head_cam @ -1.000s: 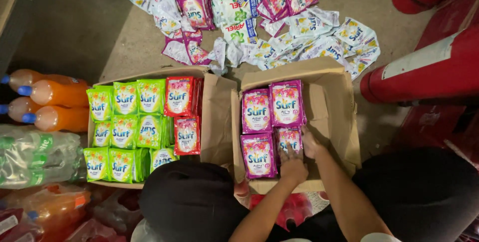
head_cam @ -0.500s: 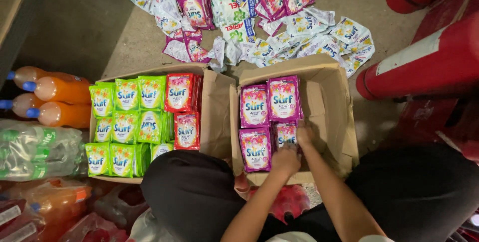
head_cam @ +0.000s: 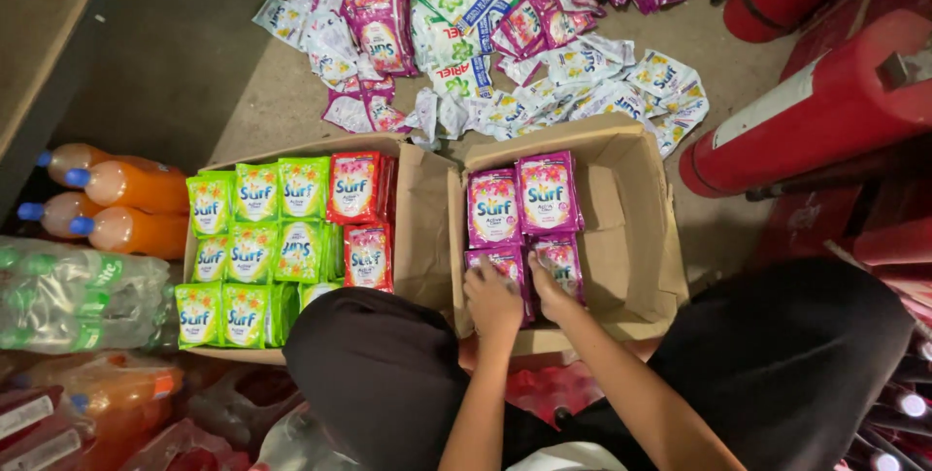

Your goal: Organizing and packing various brands of laundry detergent sachets into cardboard boxes while sitting on the floor.

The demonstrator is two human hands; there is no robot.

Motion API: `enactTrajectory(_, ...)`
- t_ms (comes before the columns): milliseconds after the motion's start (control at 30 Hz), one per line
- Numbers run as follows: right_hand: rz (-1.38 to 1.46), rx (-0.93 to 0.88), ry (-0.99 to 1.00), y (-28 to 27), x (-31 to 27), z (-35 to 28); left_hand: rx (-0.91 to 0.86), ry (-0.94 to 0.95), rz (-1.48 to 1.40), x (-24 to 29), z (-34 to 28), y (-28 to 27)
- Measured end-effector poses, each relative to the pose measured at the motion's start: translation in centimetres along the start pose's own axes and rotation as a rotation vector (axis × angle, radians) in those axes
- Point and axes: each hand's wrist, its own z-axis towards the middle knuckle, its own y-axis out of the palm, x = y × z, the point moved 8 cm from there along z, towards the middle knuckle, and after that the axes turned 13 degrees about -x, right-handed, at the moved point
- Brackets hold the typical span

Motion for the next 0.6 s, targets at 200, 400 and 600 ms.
enactTrajectory(200,-0.054,-0.09,0.035,1.0,1.5,1.5,0.133,0.187,0.309,-2.0,1.3,4.1)
enactTrajectory(400,-0.039,-0.044,-0.077,0.4,-0.1,1.9,0.029,0.139,0.233,-1.2,0.7,3.4)
enactTrajectory(600,-0.448,0.49,-0.467,-4.0,-8.6,-4.5,-0.004,0.136,0.199,2.1,0.3,-0.1)
